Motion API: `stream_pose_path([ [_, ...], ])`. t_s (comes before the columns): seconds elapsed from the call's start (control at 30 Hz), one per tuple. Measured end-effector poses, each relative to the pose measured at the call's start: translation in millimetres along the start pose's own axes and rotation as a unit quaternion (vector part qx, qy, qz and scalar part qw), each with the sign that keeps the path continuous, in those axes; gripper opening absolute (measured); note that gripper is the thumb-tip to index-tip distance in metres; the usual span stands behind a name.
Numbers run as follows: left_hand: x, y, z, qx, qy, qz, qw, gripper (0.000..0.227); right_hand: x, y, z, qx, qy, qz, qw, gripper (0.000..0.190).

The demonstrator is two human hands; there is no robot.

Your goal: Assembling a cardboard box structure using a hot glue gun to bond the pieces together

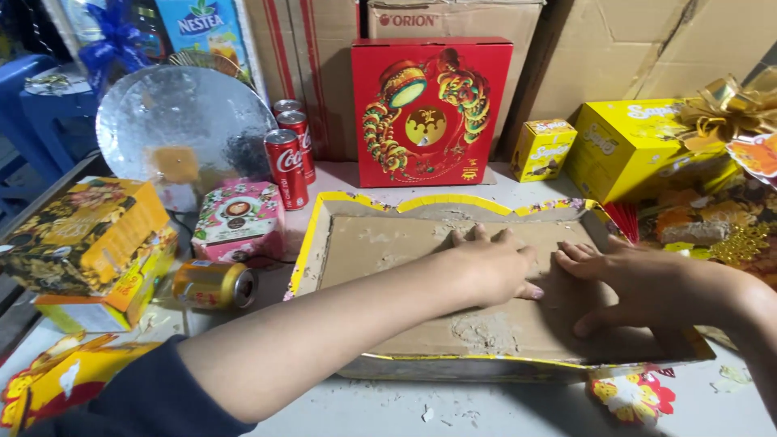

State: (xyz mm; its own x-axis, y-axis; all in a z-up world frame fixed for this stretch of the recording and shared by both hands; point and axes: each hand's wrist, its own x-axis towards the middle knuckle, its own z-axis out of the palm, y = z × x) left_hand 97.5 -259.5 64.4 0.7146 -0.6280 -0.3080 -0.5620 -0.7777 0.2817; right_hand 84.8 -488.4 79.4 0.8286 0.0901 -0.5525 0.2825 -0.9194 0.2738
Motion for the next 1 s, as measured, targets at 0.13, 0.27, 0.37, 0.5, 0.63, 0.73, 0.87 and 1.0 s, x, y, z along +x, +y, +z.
stream_pose_path([
  [0.13,7,-5,3,0.067,0.129,0.121,0.982,0.043,7,3,5,-0.021,0.044,-0.048,0.998,0.119],
  [0.27,17,-2,13,0.179,0.197,0.222,0.938,0.016,-19,-20,-16,-0.003,0.043,-0.005,0.999,0.079],
  [0.37,17,-2,22,0.25,0.232,0.253,0.906,0.027,-20,-20,-16,0.001,0.047,-0.014,0.999,0.069],
  [0.5,-2,3,13,0.112,0.169,0.225,0.953,0.038,-24,-25,-20,-0.011,0.05,-0.014,0.999,0.065],
  [0.63,-16,8,-19,-0.144,0.24,0.334,0.9,0.028,-30,-28,-22,0.029,0.03,0.049,0.998,0.074],
  [0.73,-37,5,-32,-0.23,0.162,0.315,0.906,0.029,-32,-24,-20,-0.003,0.065,0.0,0.998,0.064],
  [0.87,-53,-8,-22,-0.351,0.119,0.288,0.883,0.043,-61,-28,-29,0.145,0.135,-0.073,0.977,0.076],
  [1.0,-72,-14,-20,-0.359,0.113,0.243,0.894,0.046,-89,-33,-24,0.275,0.447,-0.205,0.826,0.046],
])
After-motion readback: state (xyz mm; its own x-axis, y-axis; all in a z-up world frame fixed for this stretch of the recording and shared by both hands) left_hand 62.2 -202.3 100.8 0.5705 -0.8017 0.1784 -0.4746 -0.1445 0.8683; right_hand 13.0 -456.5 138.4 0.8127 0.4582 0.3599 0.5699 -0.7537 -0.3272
